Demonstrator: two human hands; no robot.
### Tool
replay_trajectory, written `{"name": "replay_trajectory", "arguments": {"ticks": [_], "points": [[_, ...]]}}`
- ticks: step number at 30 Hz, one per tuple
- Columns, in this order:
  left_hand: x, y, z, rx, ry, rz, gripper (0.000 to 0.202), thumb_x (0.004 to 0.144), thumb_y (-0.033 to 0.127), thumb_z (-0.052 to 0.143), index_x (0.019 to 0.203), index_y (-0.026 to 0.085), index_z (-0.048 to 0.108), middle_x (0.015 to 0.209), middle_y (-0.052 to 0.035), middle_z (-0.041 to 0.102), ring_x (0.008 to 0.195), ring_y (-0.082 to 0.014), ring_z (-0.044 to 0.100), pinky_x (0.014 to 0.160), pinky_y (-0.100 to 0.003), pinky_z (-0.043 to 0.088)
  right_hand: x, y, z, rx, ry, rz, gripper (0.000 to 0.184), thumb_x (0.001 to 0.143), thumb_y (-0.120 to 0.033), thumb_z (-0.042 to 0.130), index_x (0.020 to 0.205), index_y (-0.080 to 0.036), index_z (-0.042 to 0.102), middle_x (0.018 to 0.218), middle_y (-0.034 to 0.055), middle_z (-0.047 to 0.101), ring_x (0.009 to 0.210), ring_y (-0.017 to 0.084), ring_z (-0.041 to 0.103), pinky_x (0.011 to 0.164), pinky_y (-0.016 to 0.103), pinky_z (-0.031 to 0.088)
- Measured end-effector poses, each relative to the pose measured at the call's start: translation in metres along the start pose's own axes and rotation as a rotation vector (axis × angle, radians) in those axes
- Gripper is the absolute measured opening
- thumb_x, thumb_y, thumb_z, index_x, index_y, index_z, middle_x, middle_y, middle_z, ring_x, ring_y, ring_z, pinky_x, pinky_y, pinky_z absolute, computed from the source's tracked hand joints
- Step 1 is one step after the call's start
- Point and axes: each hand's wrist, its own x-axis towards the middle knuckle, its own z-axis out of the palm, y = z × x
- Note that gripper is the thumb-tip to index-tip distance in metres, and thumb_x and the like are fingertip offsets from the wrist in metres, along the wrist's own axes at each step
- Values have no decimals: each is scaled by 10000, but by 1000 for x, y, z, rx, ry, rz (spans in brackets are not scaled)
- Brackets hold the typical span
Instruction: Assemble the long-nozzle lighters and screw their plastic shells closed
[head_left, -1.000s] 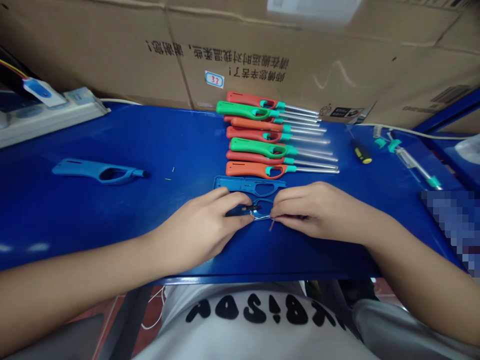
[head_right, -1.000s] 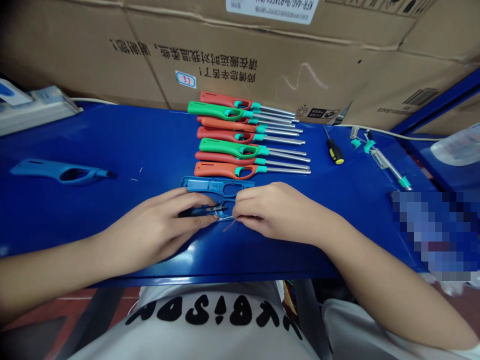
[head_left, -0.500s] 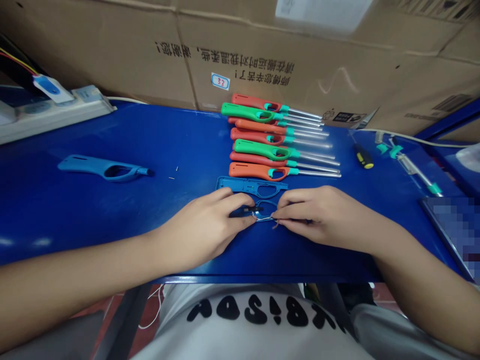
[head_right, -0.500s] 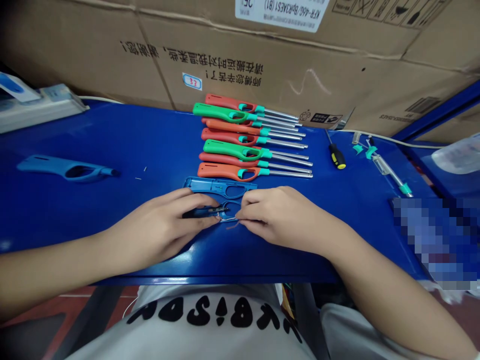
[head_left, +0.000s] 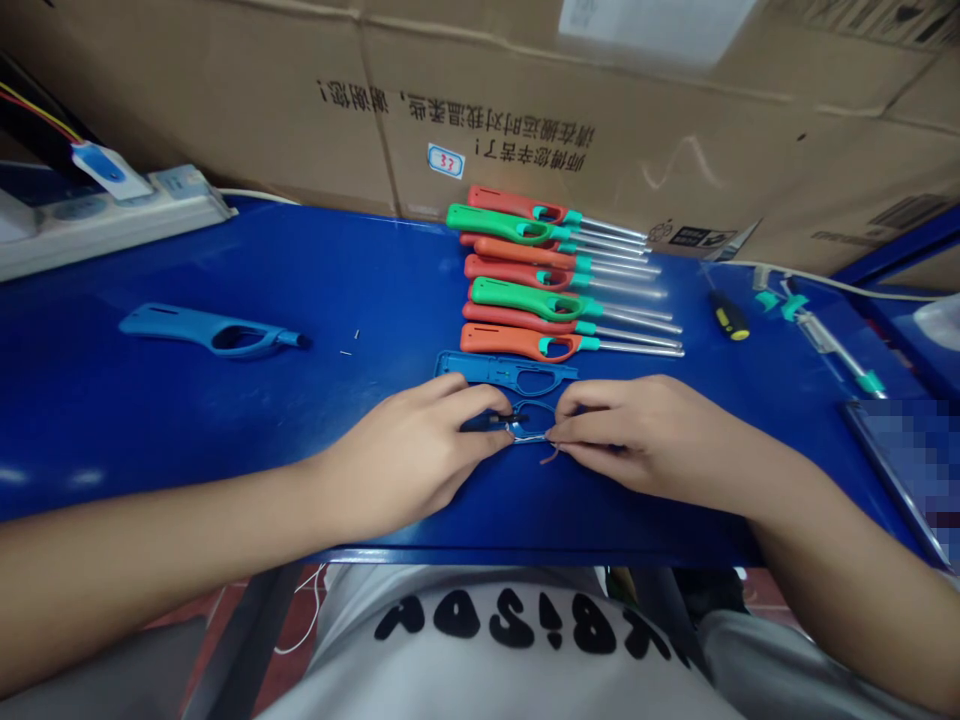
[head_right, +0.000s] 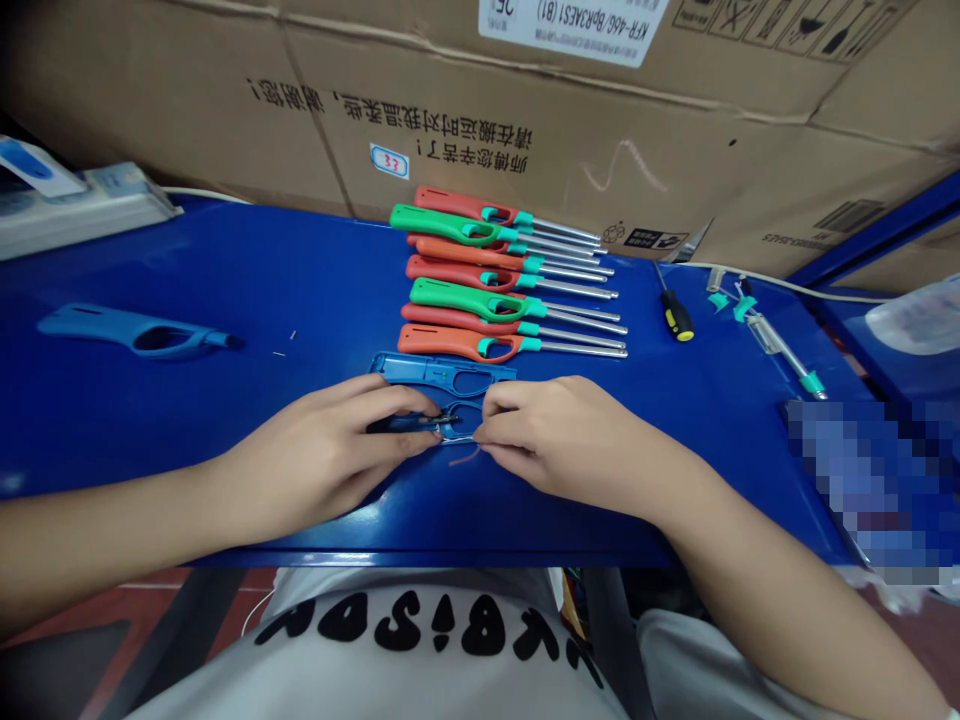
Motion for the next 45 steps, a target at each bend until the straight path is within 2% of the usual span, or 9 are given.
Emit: {"name": "replay_trajectory", "arguments": {"ticks": [9, 17, 25, 32, 36, 38, 41, 43, 45], "points": [[0, 0, 1, -65, 31, -28, 284, 999, 151, 513, 1176, 210, 727, 1208, -76, 646, 1005, -229, 598, 860, -359, 535, -1, 0, -2, 138, -4, 26, 222, 998, -216, 527, 997, -177, 746, 1037, 63, 718, 851, 164, 672, 753, 297, 497], [1, 0, 0, -63, 23, -39, 291, 996, 154, 511, 1165, 223, 738, 1196, -79, 652, 975, -217, 608, 839, -348, 534, -2, -2, -1, 13, -19, 29, 234, 1006, -224, 516, 960, -194, 744, 1041, 66, 701, 754, 146, 640, 658, 283, 452], [1, -1, 0, -60, 27, -32, 302, 999, 152, 500, 1174, 225, 735, 1212, -87, 651, 999, -218, 619, 847, -348, 545, -1, 2, -5, 168, -15, -12, 193, 975, -175, 558, 979, -164, 751, 989, 75, 719, 842, 174, 672, 759, 304, 512], [1, -2, 0, -25, 27, -9, 304, 992, 150, 514, 1193, 223, 730, 1229, -79, 663, 993, -233, 620, 848, -367, 561, -1, 0, -6, 126, -47, 2, 197, 974, -176, 562, 978, -182, 759, 981, 60, 707, 797, 154, 655, 700, 275, 487], [1, -3, 0, 7, 47, 38, 298, 996, 148, 498, 1173, 187, 735, 1235, -86, 693, 1001, -241, 636, 852, -373, 572, -2, -1, -10, 141, -61, 4, 159, 945, -219, 617, 1021, -185, 752, 1017, 61, 715, 841, 163, 669, 742, 282, 513], [1, -4, -1, 10, 56, 49, 306, 1006, 155, 479, 1169, 179, 736, 1233, -91, 708, 1015, -243, 647, 848, -379, 578, -3, 4, -14, 194, -5, -38, 161, 945, -231, 620, 1032, -187, 747, 1023, 56, 729, 873, 162, 679, 784, 283, 528], [0, -5, -2, -11, 51, 58, 320, 1017, 159, 463, 1206, 181, 720, 1250, -79, 721, 1041, -236, 659, 845, -378, 590, -6, 23, -24, 163, 260, 3, 195, 976, -244, 562, 1023, -202, 746, 1015, 53, 754, 912, 171, 698, 833, 300, 534], [0, -5, -2, -22, 37, 57, 332, 1012, 144, 463, 1240, 180, 702, 1276, -66, 716, 1052, -227, 662, 860, -373, 595, -14, 43, -34, -13, 460, 209, 211, 954, -270, 572, 1054, -218, 750, 1008, 64, 764, 905, 211, 708, 809, 334, 534], [-1, -6, -2, -28, 29, 63, 342, 1013, 140, 458, 1262, 173, 690, 1296, -63, 708, 1054, -223, 664, 864, -367, 598, -27, 69, -46, -167, 581, 511, 257, 925, -276, 579, 1107, -220, 752, 935, 74, 763, 824, 233, 704, 766, 355, 527]]}}
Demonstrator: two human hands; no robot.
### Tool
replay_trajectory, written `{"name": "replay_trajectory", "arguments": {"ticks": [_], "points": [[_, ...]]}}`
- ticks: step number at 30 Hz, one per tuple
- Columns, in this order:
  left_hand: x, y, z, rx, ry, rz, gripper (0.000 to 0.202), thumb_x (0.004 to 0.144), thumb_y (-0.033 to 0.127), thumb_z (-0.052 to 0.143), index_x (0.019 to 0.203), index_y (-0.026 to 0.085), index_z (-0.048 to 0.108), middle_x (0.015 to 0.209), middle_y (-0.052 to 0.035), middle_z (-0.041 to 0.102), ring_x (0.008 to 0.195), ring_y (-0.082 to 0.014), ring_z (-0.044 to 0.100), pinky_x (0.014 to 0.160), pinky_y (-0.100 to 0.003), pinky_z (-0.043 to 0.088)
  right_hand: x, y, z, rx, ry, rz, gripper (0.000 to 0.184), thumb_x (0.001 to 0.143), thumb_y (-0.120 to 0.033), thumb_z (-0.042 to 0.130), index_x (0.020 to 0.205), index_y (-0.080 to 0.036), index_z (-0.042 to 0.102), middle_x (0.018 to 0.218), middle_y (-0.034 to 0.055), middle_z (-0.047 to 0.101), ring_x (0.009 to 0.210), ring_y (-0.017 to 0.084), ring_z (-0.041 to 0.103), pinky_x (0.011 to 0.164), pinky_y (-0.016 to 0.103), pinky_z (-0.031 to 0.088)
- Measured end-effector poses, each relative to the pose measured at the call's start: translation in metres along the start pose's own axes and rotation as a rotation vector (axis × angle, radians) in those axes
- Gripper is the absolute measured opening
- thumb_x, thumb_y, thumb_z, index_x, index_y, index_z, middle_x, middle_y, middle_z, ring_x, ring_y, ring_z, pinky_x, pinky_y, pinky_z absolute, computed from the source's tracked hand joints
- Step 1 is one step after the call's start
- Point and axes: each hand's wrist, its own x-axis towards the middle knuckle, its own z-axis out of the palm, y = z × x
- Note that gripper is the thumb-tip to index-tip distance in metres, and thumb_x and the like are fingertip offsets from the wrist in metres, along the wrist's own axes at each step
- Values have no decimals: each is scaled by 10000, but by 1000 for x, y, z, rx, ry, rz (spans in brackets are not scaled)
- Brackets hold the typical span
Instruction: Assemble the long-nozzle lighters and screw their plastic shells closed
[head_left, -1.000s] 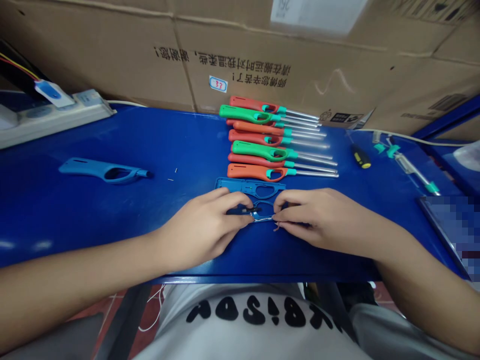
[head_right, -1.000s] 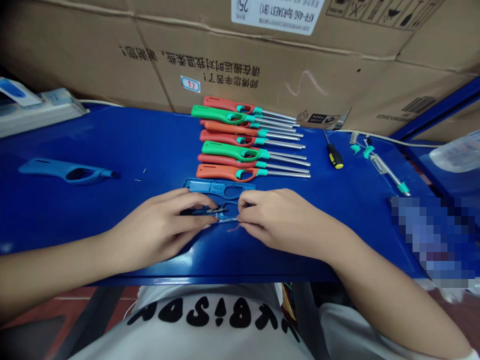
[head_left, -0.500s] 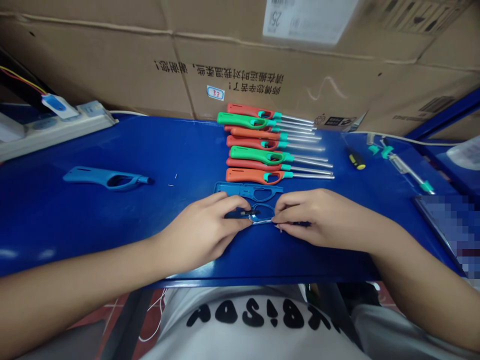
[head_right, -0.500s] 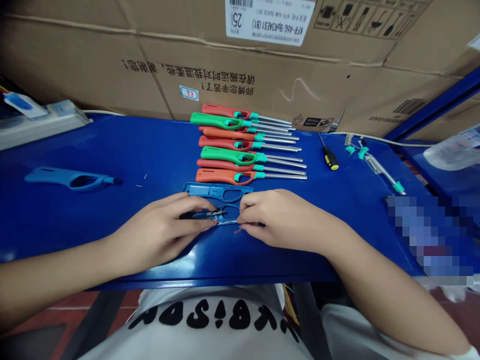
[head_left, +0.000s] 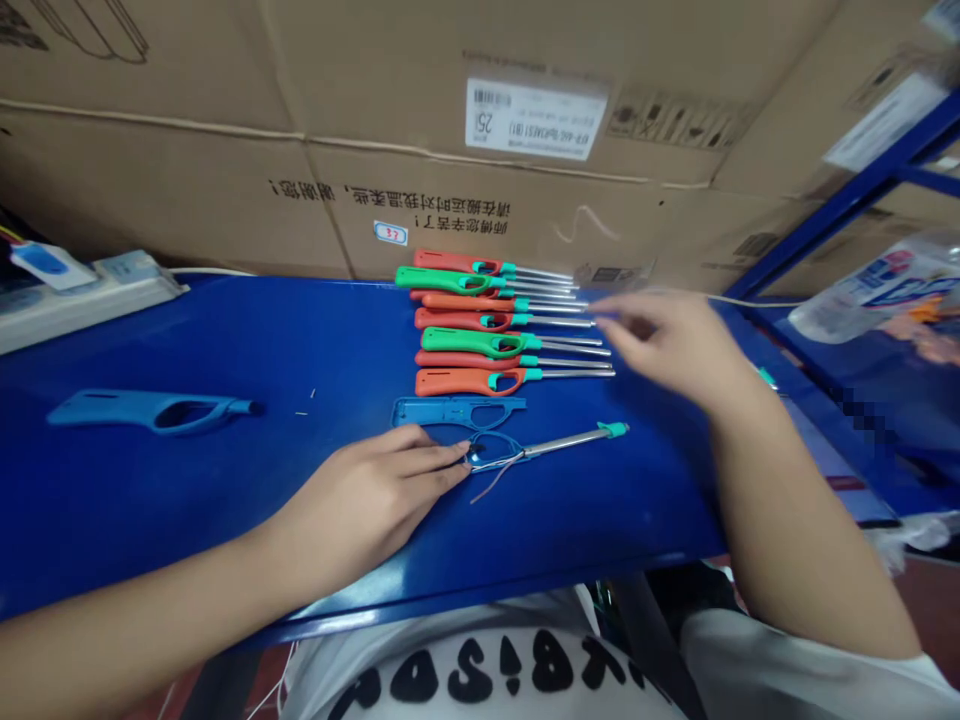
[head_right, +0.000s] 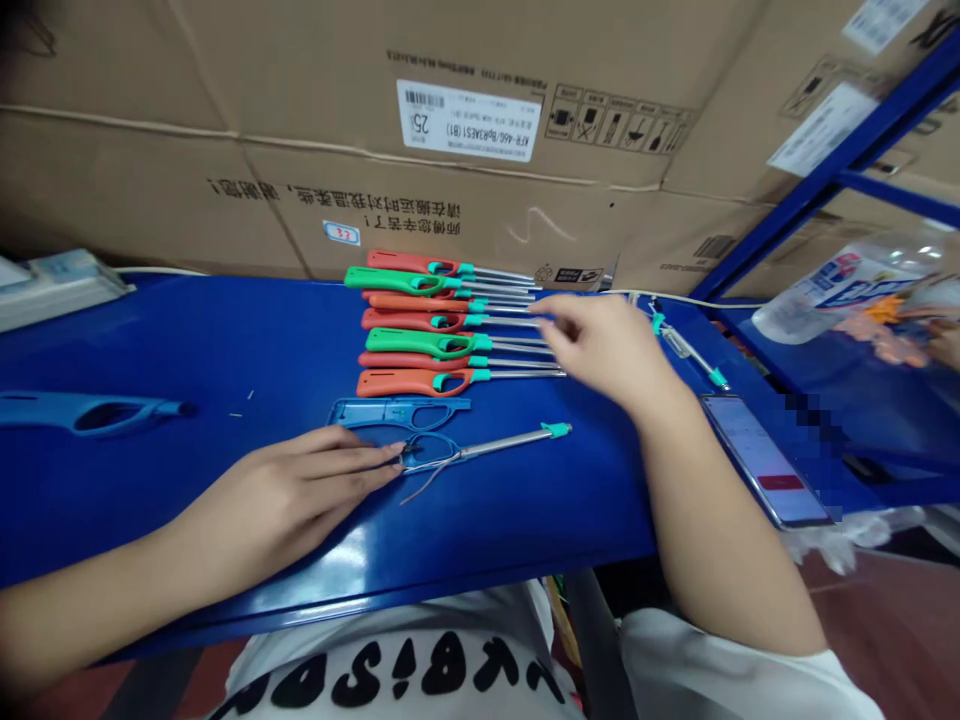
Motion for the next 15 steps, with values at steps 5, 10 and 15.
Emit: {"name": "replay_trajectory", "arguments": {"ticks": [5, 10, 15], "points": [[0, -1, 1, 0, 19, 38, 339, 1023, 143, 439, 1257, 146, 684, 1265, -80, 724, 1011, -223, 673, 778, -343, 610, 9, 81, -15, -156, 257, 500, 293, 861, -156, 548, 1064, -160, 758, 854, 99, 729, 769, 187, 647, 778, 312, 493], [0, -1, 1, -13, 20, 18, 345, 1031, 156, 436, 1300, 168, 650, 1169, -66, 756, 977, -214, 677, 744, -315, 610, 4, 134, 1, -211, 184, 635, 153, 773, -107, 624, 864, -136, 745, 838, 120, 695, 778, 183, 625, 788, 317, 485], [-1, 0, 0, -11, 10, -7, 342, 1037, 175, 437, 1310, 180, 643, 1099, -76, 753, 945, -204, 683, 746, -306, 609, 3, 151, 26, -250, 106, 777, 190, 863, -210, 705, 1030, -119, 707, 1079, 126, 682, 979, 223, 652, 885, 391, 531]]}}
